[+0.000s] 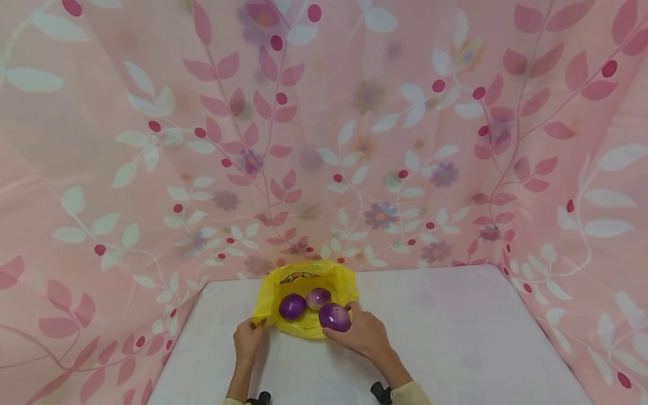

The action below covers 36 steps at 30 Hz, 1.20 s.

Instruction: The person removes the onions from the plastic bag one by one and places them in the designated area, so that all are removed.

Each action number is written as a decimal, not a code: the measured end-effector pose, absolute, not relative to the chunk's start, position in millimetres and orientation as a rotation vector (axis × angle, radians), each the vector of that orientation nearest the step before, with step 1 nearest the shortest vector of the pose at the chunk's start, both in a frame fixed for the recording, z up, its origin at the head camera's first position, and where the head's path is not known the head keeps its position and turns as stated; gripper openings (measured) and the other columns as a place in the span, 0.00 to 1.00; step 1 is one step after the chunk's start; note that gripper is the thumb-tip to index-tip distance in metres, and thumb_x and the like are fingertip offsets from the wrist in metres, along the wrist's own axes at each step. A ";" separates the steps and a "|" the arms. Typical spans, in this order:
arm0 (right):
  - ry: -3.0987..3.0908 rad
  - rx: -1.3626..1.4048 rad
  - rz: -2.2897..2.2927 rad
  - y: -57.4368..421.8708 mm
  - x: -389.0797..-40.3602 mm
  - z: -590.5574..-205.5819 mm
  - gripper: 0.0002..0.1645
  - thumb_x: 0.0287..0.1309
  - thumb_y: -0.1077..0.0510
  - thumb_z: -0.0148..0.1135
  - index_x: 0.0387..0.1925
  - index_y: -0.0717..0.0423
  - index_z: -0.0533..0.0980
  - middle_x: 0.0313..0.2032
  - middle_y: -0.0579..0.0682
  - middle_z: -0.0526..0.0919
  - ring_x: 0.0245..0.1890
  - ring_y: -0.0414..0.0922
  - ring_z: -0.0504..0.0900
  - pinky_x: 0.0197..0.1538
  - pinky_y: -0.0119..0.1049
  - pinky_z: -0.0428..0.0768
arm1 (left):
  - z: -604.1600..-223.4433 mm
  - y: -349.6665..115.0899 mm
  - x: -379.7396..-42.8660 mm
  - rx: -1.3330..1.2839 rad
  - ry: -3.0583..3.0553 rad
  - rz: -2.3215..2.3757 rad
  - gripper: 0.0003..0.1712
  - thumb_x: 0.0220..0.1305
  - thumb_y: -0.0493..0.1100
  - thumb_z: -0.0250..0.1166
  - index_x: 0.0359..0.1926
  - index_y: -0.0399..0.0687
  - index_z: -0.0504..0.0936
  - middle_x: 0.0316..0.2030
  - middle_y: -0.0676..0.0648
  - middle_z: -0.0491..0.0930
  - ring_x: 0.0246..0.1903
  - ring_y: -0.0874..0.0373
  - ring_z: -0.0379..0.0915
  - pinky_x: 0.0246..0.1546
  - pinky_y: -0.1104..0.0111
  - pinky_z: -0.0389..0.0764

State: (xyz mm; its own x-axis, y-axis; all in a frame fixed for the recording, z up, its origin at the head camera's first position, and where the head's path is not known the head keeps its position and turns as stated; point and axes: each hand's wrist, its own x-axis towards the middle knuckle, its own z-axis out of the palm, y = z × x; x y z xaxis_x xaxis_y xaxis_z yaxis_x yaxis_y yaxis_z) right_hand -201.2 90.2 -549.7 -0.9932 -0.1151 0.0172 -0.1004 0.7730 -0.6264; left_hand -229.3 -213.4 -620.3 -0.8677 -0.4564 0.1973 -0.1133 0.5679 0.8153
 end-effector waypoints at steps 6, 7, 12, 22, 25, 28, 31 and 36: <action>2.953 -0.158 -1.034 96.7 -200.1 -549.3 0.46 0.40 0.20 0.64 0.49 0.49 0.71 0.23 0.42 0.75 0.22 0.41 0.71 0.26 0.37 0.71 | -620.6 -215.4 -230.0 0.453 -2.417 -1.199 0.07 0.56 0.34 0.67 0.22 0.39 0.83 0.19 0.48 0.74 0.22 0.55 0.63 0.25 0.63 0.66; 2.959 -0.152 -1.034 97.9 -199.7 -549.2 0.47 0.40 0.20 0.64 0.50 0.49 0.71 0.22 0.42 0.75 0.21 0.41 0.71 0.26 0.37 0.71 | -620.7 -215.4 -229.9 0.449 -2.417 -1.196 0.07 0.56 0.34 0.67 0.22 0.39 0.83 0.19 0.49 0.74 0.22 0.55 0.62 0.25 0.63 0.66; 2.994 -0.146 -1.050 105.9 -198.4 -548.9 0.47 0.39 0.20 0.65 0.50 0.49 0.72 0.21 0.40 0.74 0.20 0.39 0.70 0.25 0.36 0.71 | -620.9 -215.3 -228.5 0.450 -2.421 -1.196 0.07 0.56 0.35 0.68 0.22 0.39 0.83 0.19 0.48 0.75 0.22 0.54 0.63 0.25 0.63 0.66; 3.038 -0.120 -1.056 126.0 -197.3 -548.0 0.48 0.39 0.22 0.67 0.51 0.52 0.72 0.20 0.41 0.75 0.20 0.39 0.71 0.25 0.36 0.71 | -619.9 -214.3 -229.7 0.440 -2.416 -1.181 0.05 0.55 0.34 0.67 0.24 0.38 0.85 0.20 0.48 0.77 0.22 0.54 0.64 0.26 0.62 0.68; 3.047 -0.081 -1.034 133.7 -197.5 -550.2 0.49 0.39 0.21 0.66 0.52 0.52 0.72 0.20 0.42 0.75 0.20 0.40 0.71 0.25 0.37 0.71 | -619.4 -213.7 -229.6 0.441 -2.426 -1.199 0.04 0.55 0.33 0.67 0.25 0.37 0.85 0.20 0.47 0.77 0.23 0.54 0.64 0.26 0.62 0.68; 3.044 -0.052 -1.023 141.4 -197.2 -552.1 0.50 0.39 0.20 0.65 0.52 0.52 0.72 0.20 0.42 0.75 0.20 0.41 0.71 0.26 0.37 0.71 | -619.8 -213.2 -229.1 0.449 -2.436 -1.204 0.04 0.56 0.33 0.67 0.27 0.36 0.86 0.22 0.46 0.79 0.23 0.54 0.65 0.27 0.62 0.69; 3.033 -0.027 -1.019 149.6 -198.0 -553.9 0.51 0.39 0.20 0.65 0.53 0.54 0.72 0.21 0.43 0.76 0.20 0.41 0.72 0.26 0.37 0.71 | -620.3 -213.1 -228.8 0.454 -2.436 -1.205 0.03 0.55 0.33 0.67 0.28 0.36 0.86 0.23 0.46 0.80 0.24 0.54 0.65 0.27 0.62 0.69; 3.012 0.039 -0.981 164.3 -202.2 -557.5 0.54 0.39 0.18 0.63 0.55 0.55 0.71 0.23 0.45 0.77 0.22 0.42 0.73 0.27 0.38 0.71 | -621.2 -213.5 -229.1 0.453 -2.433 -1.219 0.04 0.55 0.33 0.67 0.27 0.37 0.86 0.22 0.46 0.79 0.23 0.54 0.65 0.27 0.62 0.69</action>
State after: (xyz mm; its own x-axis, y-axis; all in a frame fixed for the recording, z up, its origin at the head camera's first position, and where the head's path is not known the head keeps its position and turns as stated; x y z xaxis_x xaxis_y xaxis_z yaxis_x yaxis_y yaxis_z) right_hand -202.2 164.3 -557.5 -0.9993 0.0318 0.0171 0.0156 0.8081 -0.5889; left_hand -229.1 -213.5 -621.2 -0.8757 -0.4441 0.1896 -0.1138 0.5714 0.8127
